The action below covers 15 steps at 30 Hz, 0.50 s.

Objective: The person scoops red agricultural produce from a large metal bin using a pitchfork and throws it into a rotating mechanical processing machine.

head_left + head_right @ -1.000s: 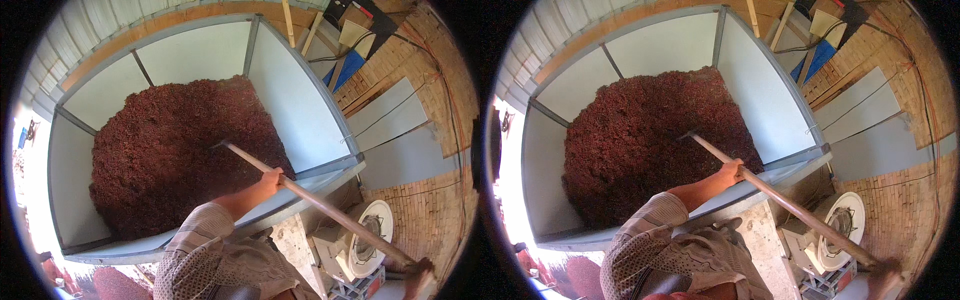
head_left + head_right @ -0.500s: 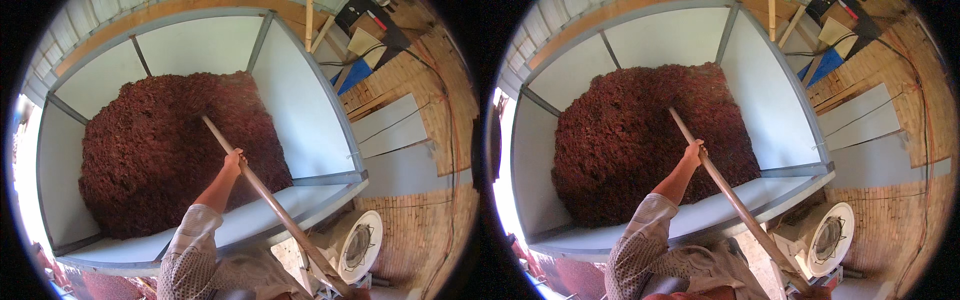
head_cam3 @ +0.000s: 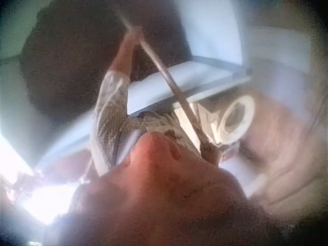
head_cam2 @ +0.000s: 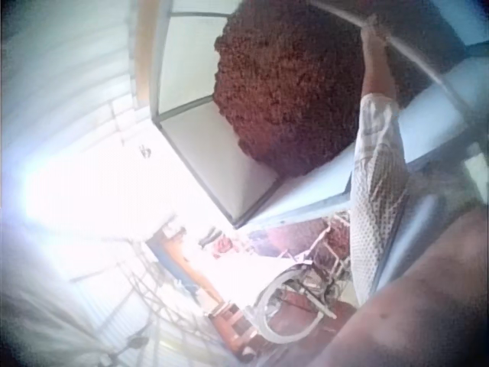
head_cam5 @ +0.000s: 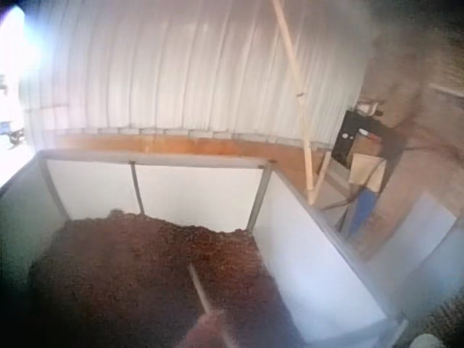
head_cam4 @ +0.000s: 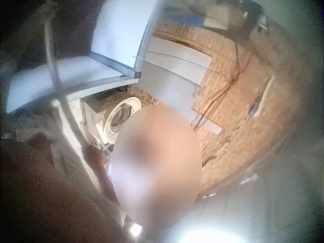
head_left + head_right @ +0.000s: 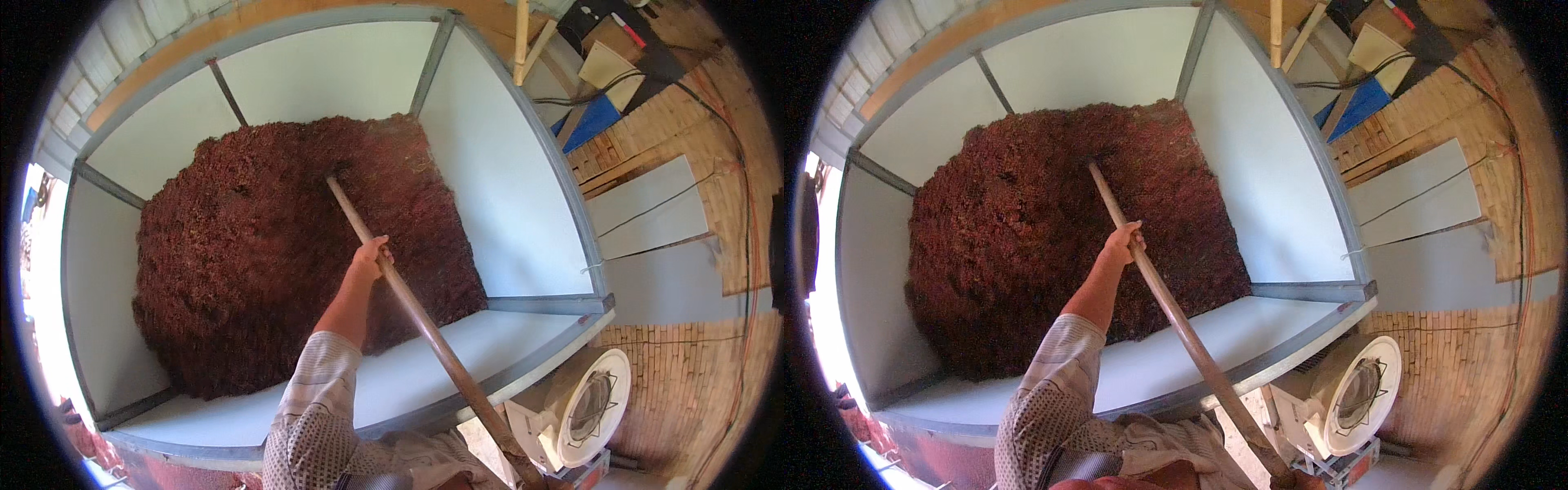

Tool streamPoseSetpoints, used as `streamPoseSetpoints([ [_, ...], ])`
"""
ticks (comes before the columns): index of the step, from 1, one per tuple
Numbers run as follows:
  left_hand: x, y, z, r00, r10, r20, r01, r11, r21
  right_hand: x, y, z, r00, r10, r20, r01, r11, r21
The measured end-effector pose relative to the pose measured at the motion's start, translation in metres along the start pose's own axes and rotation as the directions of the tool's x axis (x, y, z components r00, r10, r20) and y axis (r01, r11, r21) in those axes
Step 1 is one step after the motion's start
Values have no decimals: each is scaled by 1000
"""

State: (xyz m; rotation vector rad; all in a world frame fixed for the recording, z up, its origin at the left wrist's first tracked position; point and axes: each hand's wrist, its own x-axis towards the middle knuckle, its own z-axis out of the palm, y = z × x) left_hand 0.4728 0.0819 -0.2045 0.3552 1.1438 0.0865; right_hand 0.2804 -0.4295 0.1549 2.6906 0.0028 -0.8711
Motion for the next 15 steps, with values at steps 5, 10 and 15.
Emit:
streamPoseSetpoints([
  [5,-1,4,-6,999,40,-28,-39,999,22,-7,-17,-8,974,25,-226,-26,1000,2],
  [10,-33,-5,2,999,44,-4,-44,999,3,-14,18,37,915,-23,-402,-14,996,-90],
  [15,-65,-12,1,996,83,-30,-82,996,40,-19,48,33,956,-97,-275,113,993,40],
])
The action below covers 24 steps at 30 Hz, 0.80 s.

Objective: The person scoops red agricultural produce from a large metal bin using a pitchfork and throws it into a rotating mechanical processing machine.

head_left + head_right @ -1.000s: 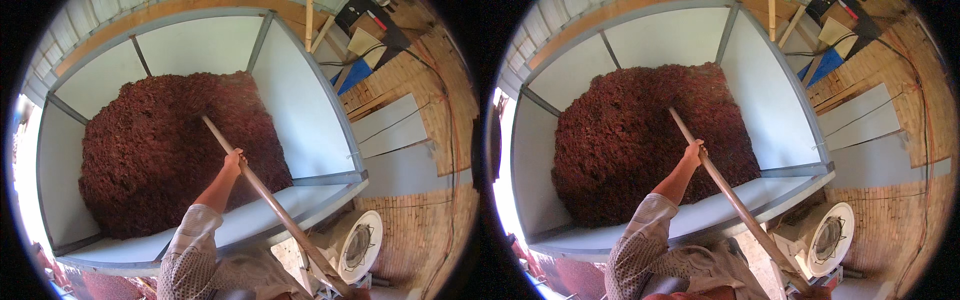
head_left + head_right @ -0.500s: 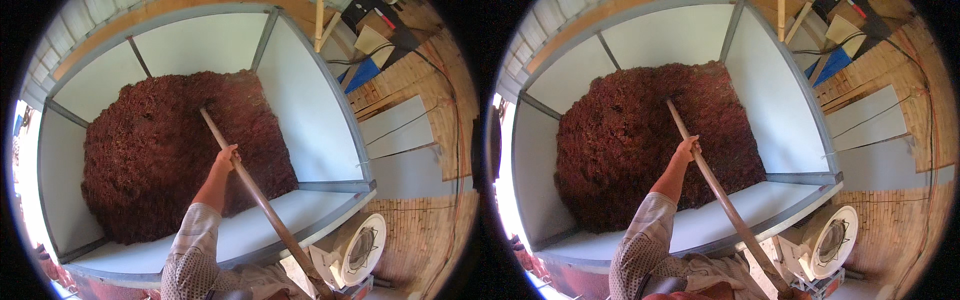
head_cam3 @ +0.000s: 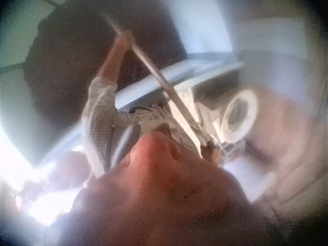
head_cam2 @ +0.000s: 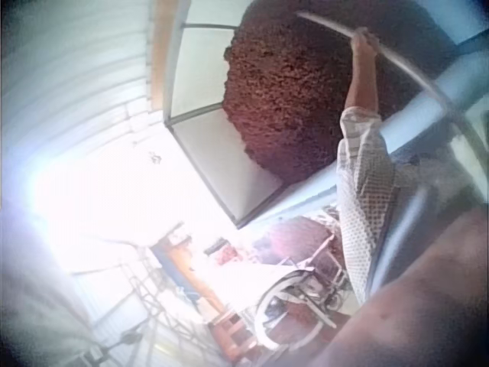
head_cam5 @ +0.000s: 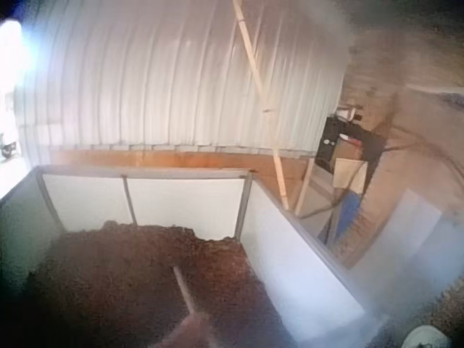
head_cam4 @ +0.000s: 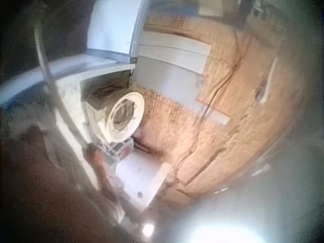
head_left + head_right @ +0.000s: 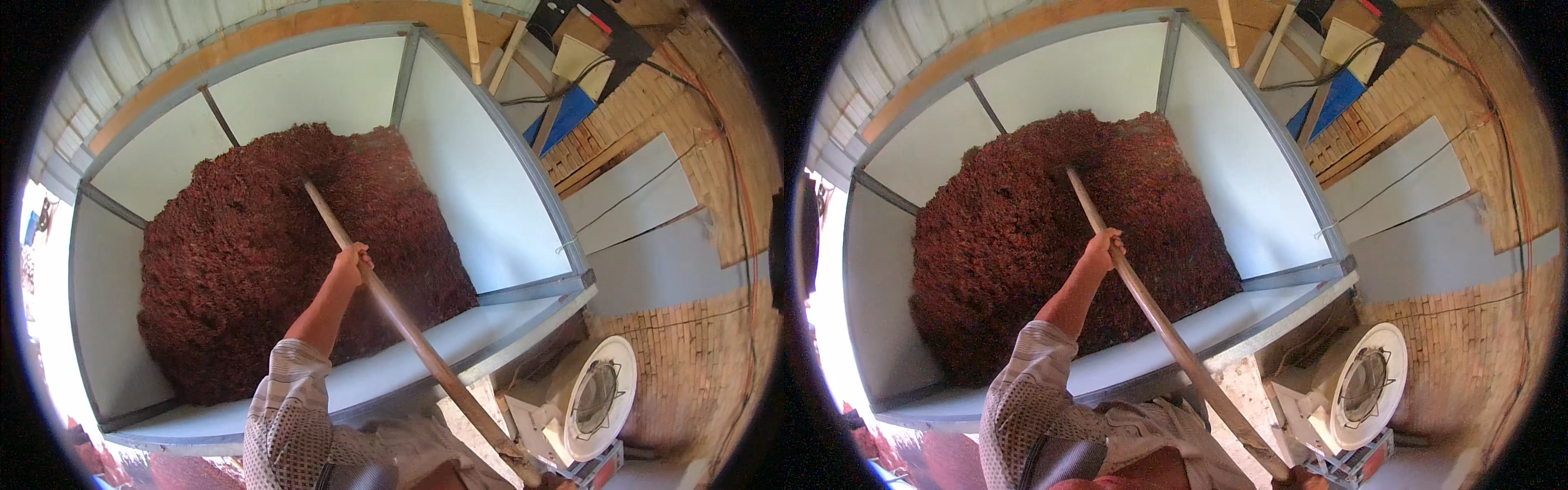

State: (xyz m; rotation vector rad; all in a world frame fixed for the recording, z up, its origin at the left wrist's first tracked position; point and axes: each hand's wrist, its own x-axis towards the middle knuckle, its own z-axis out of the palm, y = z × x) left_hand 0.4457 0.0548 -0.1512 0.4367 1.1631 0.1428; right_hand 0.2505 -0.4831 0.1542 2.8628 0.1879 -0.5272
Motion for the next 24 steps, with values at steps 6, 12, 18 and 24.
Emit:
streamPoseSetpoints([
  [6,-36,-10,-7,995,72,63,-69,996,-48,1,39,2,996,-85,-13,86,990,108],
  [12,-52,-11,-26,988,125,85,-113,984,-137,23,67,3,975,-222,-7,218,954,205],
  [18,-94,-8,-25,987,158,-16,-159,974,-159,59,111,39,911,-384,-150,410,882,232],
  [24,-110,-3,-52,962,272,-19,-266,922,-280,114,120,37,875,-472,-109,484,838,254],
])
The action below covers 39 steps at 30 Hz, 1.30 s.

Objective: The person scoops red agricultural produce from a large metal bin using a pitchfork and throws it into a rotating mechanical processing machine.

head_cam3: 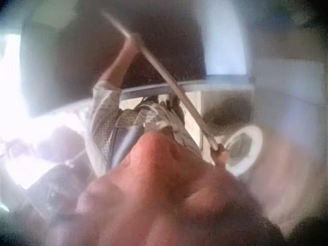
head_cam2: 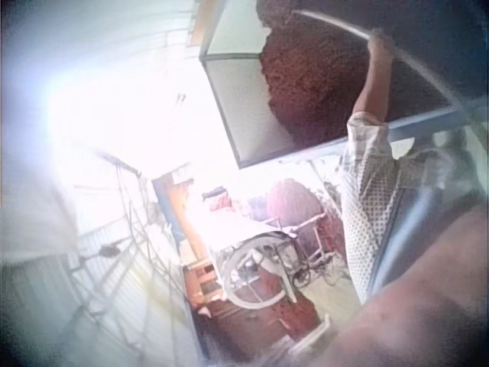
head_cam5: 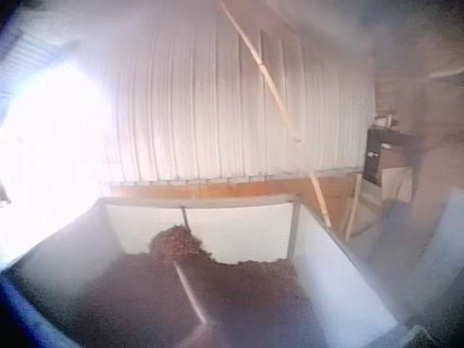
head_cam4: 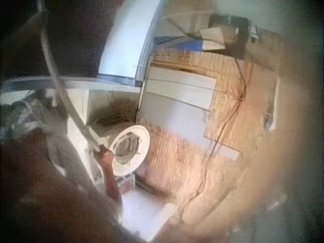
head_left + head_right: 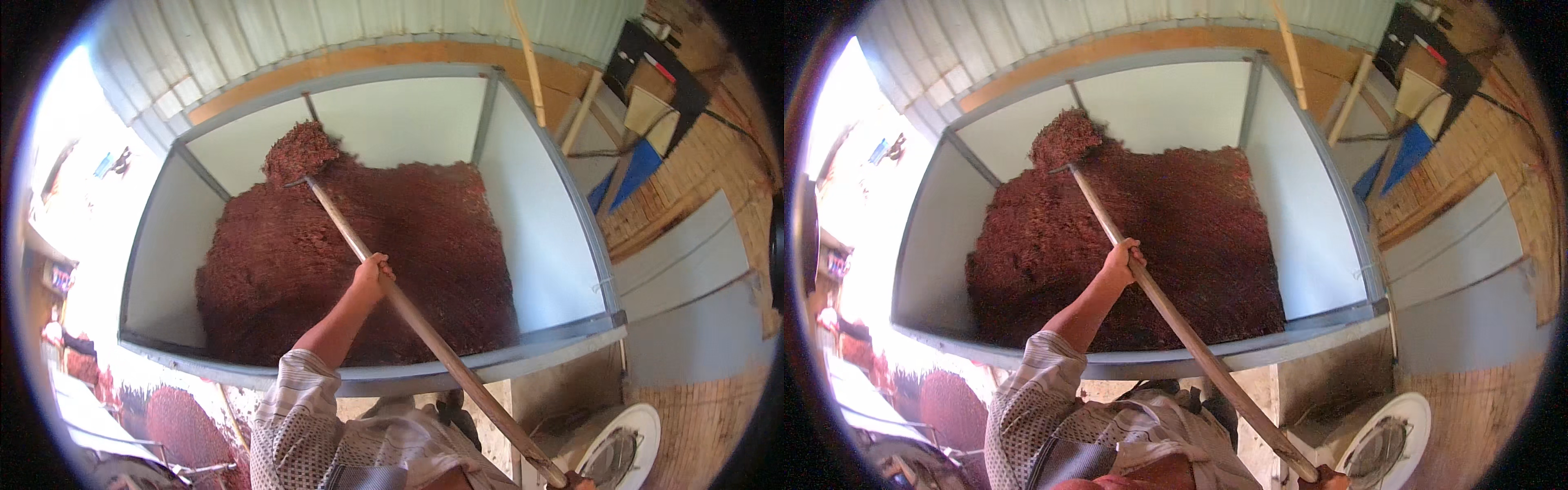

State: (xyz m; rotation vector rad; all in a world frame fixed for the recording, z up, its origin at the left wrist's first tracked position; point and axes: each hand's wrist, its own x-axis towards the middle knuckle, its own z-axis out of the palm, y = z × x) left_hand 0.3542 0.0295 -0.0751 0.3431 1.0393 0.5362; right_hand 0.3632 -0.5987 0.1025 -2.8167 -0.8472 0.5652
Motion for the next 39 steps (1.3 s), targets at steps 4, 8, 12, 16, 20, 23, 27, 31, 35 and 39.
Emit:
streamPoseSetpoints([
  [4,-28,6,-7,993,105,-48,-105,994,-8,35,32,-6,993,14,115,-18,999,36],
  [8,-78,7,-9,973,199,-114,-206,977,-57,77,131,28,895,-40,445,-77,967,241],
  [12,-122,5,-40,927,317,-199,-342,934,-106,110,146,19,878,-96,469,21,986,163],
  [16,-176,-8,-58,869,399,-293,-456,875,-162,124,45,-84,885,40,463,4,996,-93],
  [20,-211,-23,-106,807,475,-351,-559,807,-190,158,123,-34,907,-140,397,222,960,-170],
  [23,-260,-42,-117,768,476,-428,-608,753,-252,189,162,1,892,-248,377,349,908,-230],
  [27,-296,-80,-158,689,461,-560,-664,711,-232,234,183,32,851,-402,339,501,814,-293],
  [31,-327,-134,-209,669,397,-629,-682,664,-307,246,135,15,817,-347,460,536,749,-388],
  [35,-338,-202,-266,722,262,-640,-629,632,-452,254,135,36,790,-355,500,597,629,-497],
  [39,-336,-275,-313,746,62,-663,-587,532,-610,242,79,50,762,-389,518,641,563,-521],
])
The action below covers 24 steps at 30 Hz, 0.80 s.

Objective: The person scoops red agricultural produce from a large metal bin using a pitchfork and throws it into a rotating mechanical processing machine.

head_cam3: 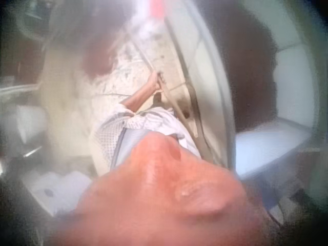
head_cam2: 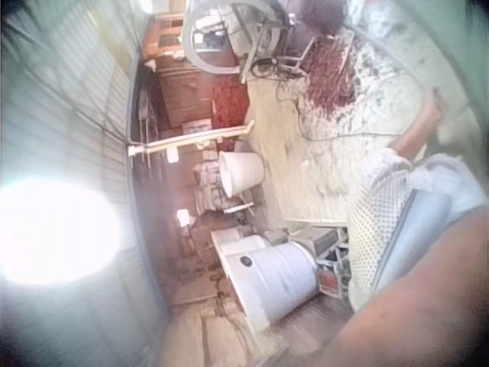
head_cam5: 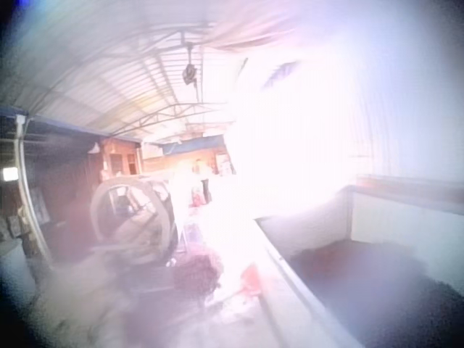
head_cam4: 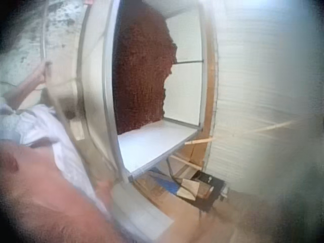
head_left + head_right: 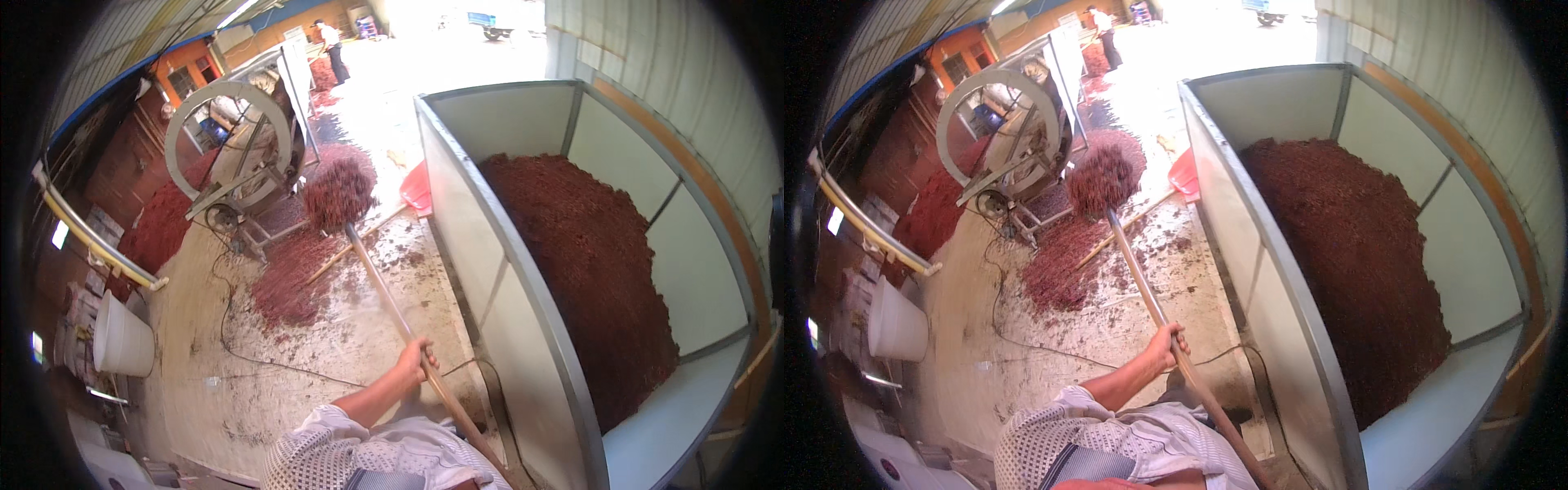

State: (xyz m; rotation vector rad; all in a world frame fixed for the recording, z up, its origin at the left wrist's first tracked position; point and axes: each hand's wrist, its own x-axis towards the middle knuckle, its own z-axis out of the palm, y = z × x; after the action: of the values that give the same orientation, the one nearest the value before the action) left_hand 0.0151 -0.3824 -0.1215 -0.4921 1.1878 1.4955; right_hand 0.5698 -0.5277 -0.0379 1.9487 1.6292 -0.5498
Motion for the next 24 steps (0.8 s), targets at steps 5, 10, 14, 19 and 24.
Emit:
streamPoseSetpoints([
  [5,11,-8,-64,985,-118,-124,97,982,-164,17,-64,-38,997,-77,-23,75,994,-77],
  [10,30,9,-126,980,-150,-130,110,956,-271,31,-124,-57,988,-152,-33,146,980,-133],
  [14,23,63,-141,963,-72,-260,-8,956,-295,44,-159,-63,979,-199,-33,191,968,-163],
  [19,2,216,-137,880,364,-304,-388,921,-19,57,-185,-63,967,-252,-33,240,949,-205],
  [24,-56,363,-112,706,683,-187,-664,730,161,63,-191,-63,961,-276,-27,262,936,-236],
])
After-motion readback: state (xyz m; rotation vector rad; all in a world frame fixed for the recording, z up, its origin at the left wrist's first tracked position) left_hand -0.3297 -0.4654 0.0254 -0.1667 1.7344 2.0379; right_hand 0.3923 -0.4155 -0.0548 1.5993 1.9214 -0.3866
